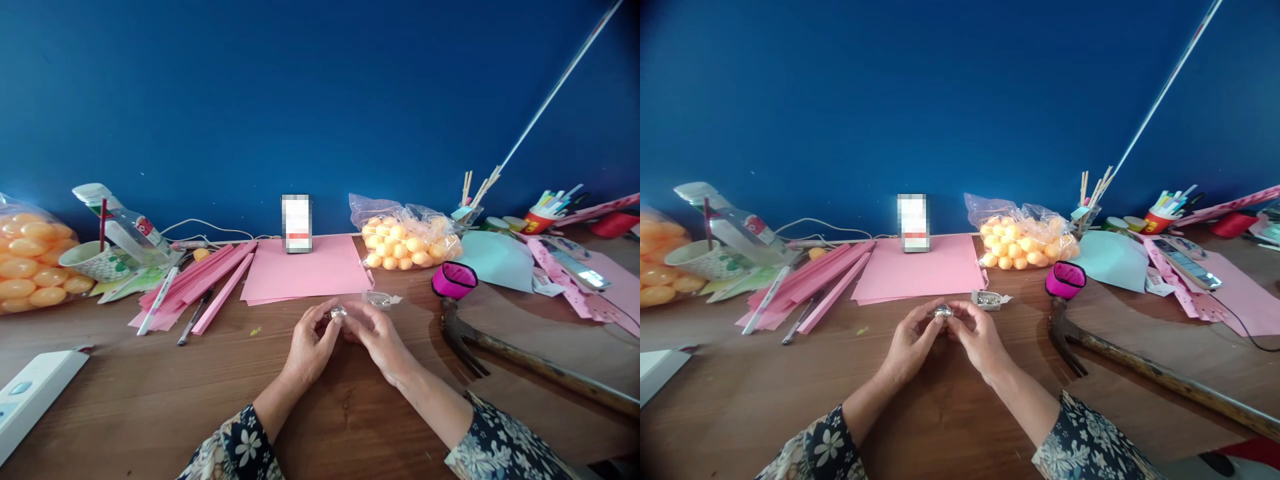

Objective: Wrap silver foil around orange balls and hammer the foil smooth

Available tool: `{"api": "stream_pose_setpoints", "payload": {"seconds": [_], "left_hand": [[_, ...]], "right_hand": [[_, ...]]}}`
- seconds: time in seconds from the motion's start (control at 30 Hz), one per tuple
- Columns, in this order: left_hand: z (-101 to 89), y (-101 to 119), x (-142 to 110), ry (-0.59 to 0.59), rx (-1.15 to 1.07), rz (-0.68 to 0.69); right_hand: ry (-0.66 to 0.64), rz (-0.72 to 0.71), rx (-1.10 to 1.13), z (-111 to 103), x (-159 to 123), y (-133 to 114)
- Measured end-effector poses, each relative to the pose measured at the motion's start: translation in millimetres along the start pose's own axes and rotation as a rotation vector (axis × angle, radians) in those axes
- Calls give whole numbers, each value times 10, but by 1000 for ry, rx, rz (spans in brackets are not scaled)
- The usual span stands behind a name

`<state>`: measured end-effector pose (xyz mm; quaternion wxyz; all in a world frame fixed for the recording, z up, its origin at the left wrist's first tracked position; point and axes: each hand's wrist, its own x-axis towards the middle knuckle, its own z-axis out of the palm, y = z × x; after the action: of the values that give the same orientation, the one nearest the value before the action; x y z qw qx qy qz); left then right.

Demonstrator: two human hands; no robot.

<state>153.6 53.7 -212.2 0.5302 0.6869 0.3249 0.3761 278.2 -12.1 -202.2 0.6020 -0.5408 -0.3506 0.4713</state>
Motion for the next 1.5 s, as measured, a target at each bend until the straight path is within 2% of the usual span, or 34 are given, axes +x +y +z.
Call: {"api": "stream_pose_setpoints", "payload": {"seconds": [0.37,0.77,0.97,1.2,1.37,1.5], "left_hand": [[11,-61,14,-21,36,-35],[4,-8,13,-12,-63,-43],[13,-21,10,-43,-114,-11],[26,-5,29,-88,-263,-39],[30,-30,52,-73,-262,-43],[27,-44,60,-24,-243,-81]], "right_hand": [[-8,-98,-42,32,8,70],[-23,-105,-24,43,-15,53],[-31,-100,36,50,-13,28],[-36,-67,40,16,8,10],[-34,-149,-151,19,-27,-37],[21,-295,-430,-47,-241,-173]]}}
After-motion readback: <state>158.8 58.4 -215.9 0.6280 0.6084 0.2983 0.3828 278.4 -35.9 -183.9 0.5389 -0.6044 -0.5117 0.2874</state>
